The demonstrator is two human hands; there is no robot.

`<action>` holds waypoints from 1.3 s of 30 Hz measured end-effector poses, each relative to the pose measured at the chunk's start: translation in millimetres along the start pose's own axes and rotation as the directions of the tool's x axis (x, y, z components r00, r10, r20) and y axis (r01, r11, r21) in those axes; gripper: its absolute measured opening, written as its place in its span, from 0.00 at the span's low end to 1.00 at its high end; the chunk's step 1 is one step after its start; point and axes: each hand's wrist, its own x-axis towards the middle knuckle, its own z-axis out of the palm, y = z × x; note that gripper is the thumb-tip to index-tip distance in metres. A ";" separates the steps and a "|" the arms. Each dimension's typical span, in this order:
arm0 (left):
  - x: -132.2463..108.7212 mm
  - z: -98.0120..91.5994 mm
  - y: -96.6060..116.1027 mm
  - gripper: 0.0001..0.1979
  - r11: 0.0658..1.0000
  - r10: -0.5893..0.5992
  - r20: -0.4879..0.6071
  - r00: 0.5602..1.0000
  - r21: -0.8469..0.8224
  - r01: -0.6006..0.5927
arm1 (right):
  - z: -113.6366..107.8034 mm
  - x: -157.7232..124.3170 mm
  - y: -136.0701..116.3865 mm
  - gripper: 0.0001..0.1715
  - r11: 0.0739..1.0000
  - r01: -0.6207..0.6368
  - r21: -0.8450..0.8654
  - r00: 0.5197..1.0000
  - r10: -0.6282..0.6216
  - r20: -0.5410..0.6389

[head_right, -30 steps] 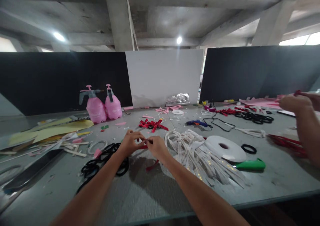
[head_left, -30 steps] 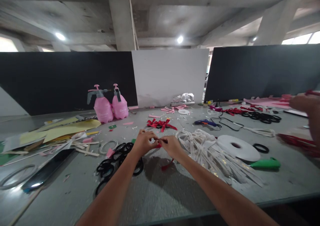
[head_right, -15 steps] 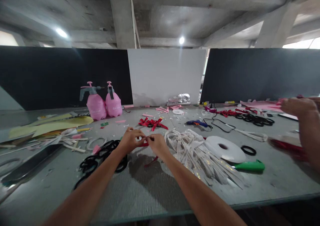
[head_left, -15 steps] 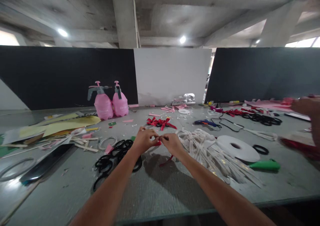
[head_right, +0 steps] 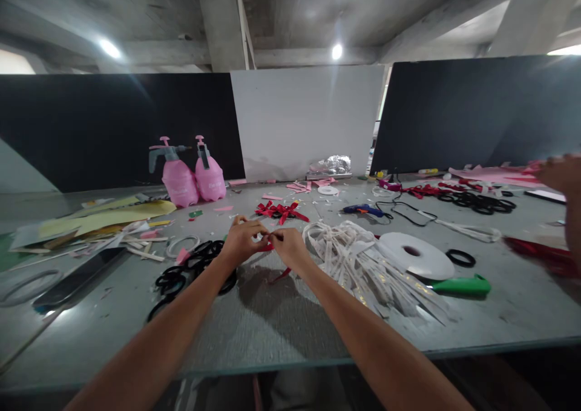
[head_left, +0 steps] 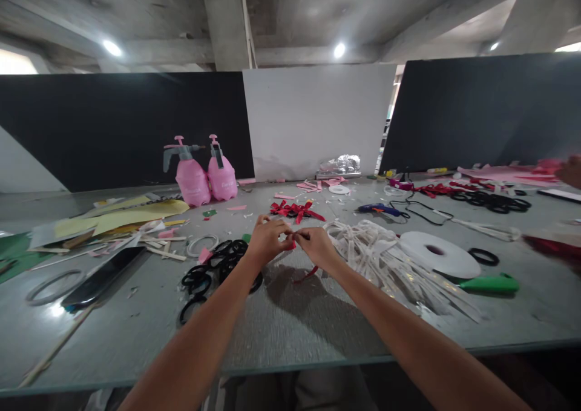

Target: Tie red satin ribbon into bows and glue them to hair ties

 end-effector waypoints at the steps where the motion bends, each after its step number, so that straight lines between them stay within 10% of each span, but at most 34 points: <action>1: -0.2 -0.2 0.3 0.05 1.000 -0.002 -0.002 1.000 -0.007 0.002 | -0.2 -0.3 -0.8 0.17 1.000 -0.016 0.021 1.000 0.016 0.010; 13: -1.7 14.1 -4.6 0.11 0.835 -0.289 -0.097 0.952 -0.512 0.201 | -5.8 2.8 -2.9 0.17 0.930 -0.099 0.353 0.995 0.090 0.042; 20: -1.1 25.7 -5.1 0.13 0.645 -0.252 0.052 0.966 -0.736 0.208 | -9.5 1.8 -1.1 0.17 0.915 -0.075 0.396 0.997 0.063 0.043; 29: -2.1 11.8 -0.7 0.05 0.835 -0.213 -0.189 0.958 -0.545 0.078 | -9.9 4.1 -0.6 0.18 0.901 -0.107 0.421 0.994 0.110 0.016; 39: -5.2 5.2 4.9 0.05 0.932 -0.131 -0.157 0.979 -0.356 0.068 | -10.3 3.1 -4.6 0.19 0.931 -0.064 0.359 0.998 0.059 0.024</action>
